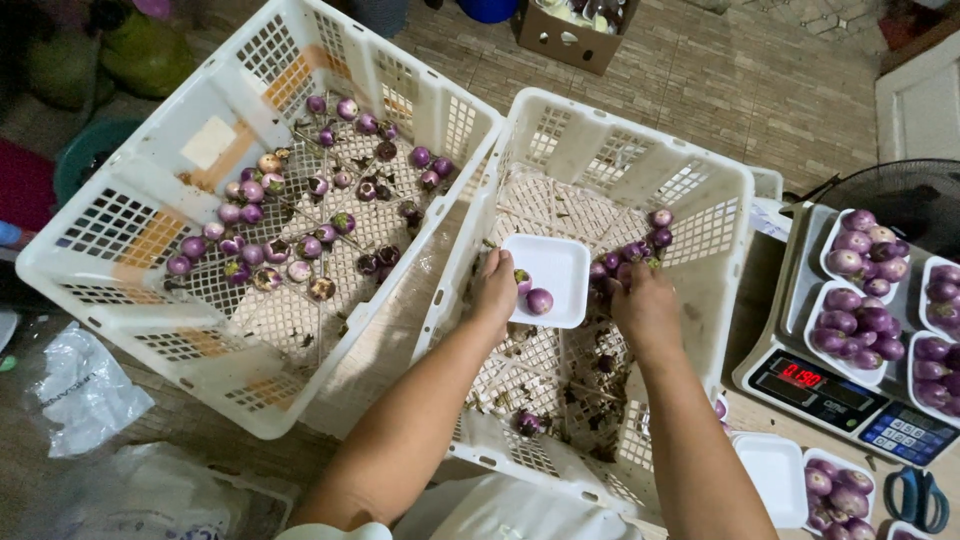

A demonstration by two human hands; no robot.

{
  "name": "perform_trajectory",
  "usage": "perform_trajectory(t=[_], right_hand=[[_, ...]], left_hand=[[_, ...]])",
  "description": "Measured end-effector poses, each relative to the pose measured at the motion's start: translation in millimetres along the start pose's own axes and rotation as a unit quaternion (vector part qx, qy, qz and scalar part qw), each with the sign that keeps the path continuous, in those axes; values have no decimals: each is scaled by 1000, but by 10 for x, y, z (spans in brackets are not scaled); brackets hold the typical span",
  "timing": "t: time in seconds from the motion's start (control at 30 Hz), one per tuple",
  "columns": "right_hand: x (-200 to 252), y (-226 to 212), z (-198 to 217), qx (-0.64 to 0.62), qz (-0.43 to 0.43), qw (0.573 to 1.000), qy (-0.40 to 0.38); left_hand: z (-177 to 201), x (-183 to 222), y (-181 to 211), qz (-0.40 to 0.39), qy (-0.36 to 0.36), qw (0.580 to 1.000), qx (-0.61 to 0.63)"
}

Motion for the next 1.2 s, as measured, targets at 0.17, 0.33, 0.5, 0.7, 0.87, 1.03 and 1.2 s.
perform_trajectory(t=[0.17,0.33,0.5,0.7,0.87,1.03,1.2], right_hand=[[-15,183,-295,123,-95,985,-73],[24,106,-247,74,-152,983,-77],[-117,238,-199,-21,-258,960,-106],[-95,-325,190,-113,-286,945,-111],[-187,-474,-17,113,-124,974,-150],[-329,-298,-102,-465,-353,796,-162],[-222,-517,187,-579,-343,693,-257]], left_hand=[[-24,-253,-296,11,29,999,-43],[-17,-343,-407,40,24,997,-58],[-17,-267,-318,25,31,998,-50],[43,-131,-143,-4,42,999,-25],[56,-82,-88,-23,27,999,-28],[34,-111,-94,-20,9,999,-37],[8,-40,-18,-22,-9,998,-54]])
Point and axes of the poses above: each hand's wrist, its own x-axis away from the middle knuckle, its own z-axis out of the back of the hand, y = z × x, the point moved 3 cm from there along -x, towards the middle knuckle, and after that the axes turned 14 degrees about -z, right-handed, at the moved point
